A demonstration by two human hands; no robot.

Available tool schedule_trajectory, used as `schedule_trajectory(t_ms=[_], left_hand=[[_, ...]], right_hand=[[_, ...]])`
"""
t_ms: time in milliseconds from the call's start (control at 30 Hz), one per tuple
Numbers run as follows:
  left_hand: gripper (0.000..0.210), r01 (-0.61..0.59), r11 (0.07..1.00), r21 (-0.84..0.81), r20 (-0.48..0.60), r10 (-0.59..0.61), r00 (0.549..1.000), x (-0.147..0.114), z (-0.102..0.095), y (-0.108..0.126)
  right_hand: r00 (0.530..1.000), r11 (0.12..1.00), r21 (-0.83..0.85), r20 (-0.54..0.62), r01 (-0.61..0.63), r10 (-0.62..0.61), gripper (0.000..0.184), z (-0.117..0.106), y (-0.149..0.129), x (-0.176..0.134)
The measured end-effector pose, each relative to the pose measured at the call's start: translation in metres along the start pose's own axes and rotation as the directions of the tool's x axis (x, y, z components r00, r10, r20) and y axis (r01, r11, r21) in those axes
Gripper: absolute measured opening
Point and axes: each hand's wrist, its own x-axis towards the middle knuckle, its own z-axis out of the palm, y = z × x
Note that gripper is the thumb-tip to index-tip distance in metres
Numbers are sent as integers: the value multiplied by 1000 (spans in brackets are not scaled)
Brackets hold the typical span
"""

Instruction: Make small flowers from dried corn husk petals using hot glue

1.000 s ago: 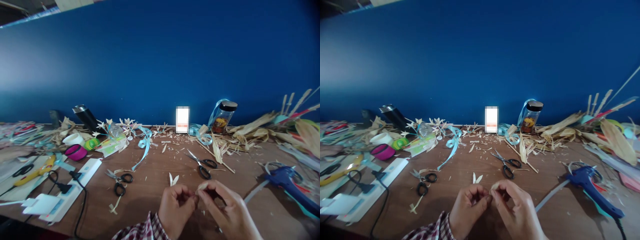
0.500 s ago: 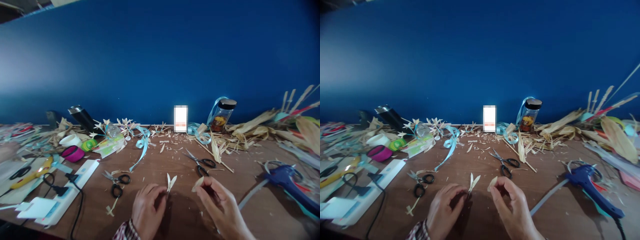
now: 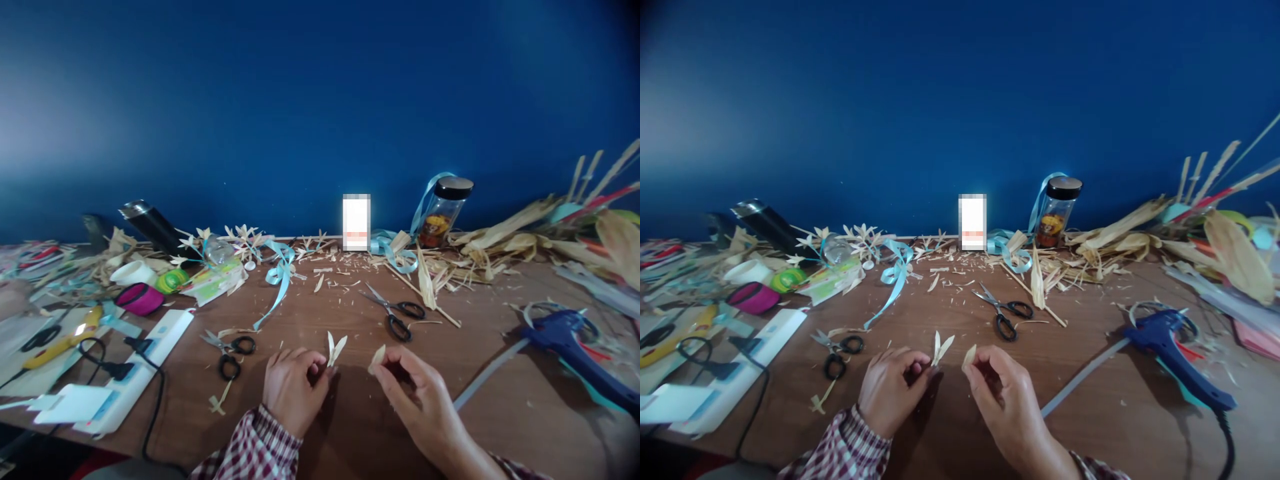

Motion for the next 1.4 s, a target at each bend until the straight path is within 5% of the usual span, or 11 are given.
schedule_trajectory(t_ms=[800,1033,1133,1200,1267,1400], left_hand=[[9,127,988,86,166,-140,976,12,6,1],[15,12,998,-56,107,-6,994,7,6,0],[16,-15,972,-236,54,29,998,10,4,1],[15,53,881,-471,109,-1,994,16,3,5],[14,207,682,-702,251,-36,967,24,3,11],[21,442,306,-843,458,-23,889,40,14,27]], right_hand=[[999,995,-98,36,22,-19,14,2,2,0],[999,997,-68,29,22,-20,14,2,-1,0],[999,1000,-6,43,-8,8,14,2,0,1],[998,998,53,52,-41,38,16,3,2,2],[996,989,125,47,-76,71,17,4,3,4],[987,937,312,38,-160,156,18,3,4,8]])
